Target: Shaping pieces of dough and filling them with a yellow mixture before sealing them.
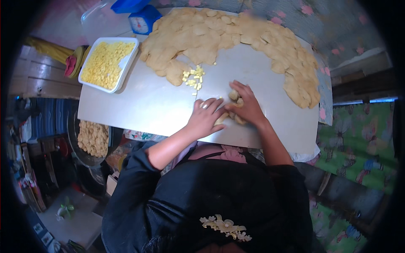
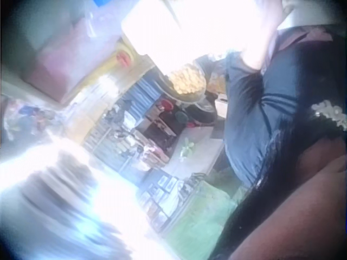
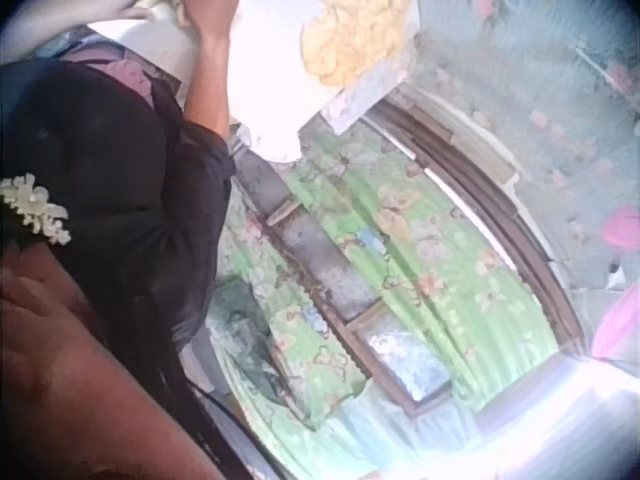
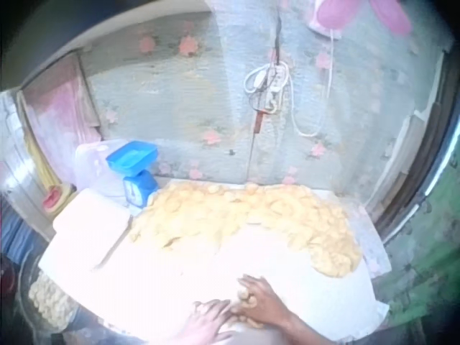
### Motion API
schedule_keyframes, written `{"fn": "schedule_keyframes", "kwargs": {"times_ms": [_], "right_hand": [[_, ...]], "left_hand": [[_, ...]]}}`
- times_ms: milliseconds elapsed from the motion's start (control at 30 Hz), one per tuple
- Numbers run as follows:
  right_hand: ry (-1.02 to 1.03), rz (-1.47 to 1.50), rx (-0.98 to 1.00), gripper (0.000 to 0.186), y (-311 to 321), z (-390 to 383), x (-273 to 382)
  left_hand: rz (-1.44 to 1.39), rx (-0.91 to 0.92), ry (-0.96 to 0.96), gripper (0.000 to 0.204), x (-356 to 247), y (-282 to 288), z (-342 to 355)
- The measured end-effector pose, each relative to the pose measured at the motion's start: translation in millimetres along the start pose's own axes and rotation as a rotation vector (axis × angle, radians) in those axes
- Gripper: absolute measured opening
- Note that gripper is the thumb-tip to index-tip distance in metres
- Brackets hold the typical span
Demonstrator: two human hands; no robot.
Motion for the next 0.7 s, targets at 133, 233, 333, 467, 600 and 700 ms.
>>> {"fn": "schedule_keyframes", "kwargs": {"times_ms": [133,233,333,467,600,700], "right_hand": [[-0.011,-0.024,0.209,0.065,-26.8,-29.6,-3.9],[0.117,-0.129,0.184,0.057,-13.8,-62.8,29.9],[0.155,-0.072,0.087,0.051,-19.5,-52.5,1.2],[-0.094,1.211,-0.208,0.052,-42.4,-11.7,10.9],[0.459,1.108,-0.099,0.086,-60.3,4.6,151.4],[0.948,0.986,-0.016,0.102,-70.9,16.0,261.0]], "left_hand": [[-0.298,0.132,0.087,0.039,14.7,-21.5,7.3],[-0.283,-0.211,0.009,0.034,-1.5,-21.3,-32.4],[-0.19,-0.348,0.137,0.044,-13.0,-8.9,-30.0],[-0.532,-0.093,0.38,0.047,12.2,-22.8,-29.9],[-0.853,-1.052,0.243,0.045,-7.2,72.6,-118.1],[-0.298,-1.339,0.08,0.06,-34.1,154.7,-204.2]]}}
Point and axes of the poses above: each hand's wrist, its own z-axis towards the middle knuckle, its own y-axis out of the back of the hand, x = y × z, the point moved 7 cm from there along z, towards the middle knuckle, and after that the axes turned 13 degrees about x, right-handed, at the moved point
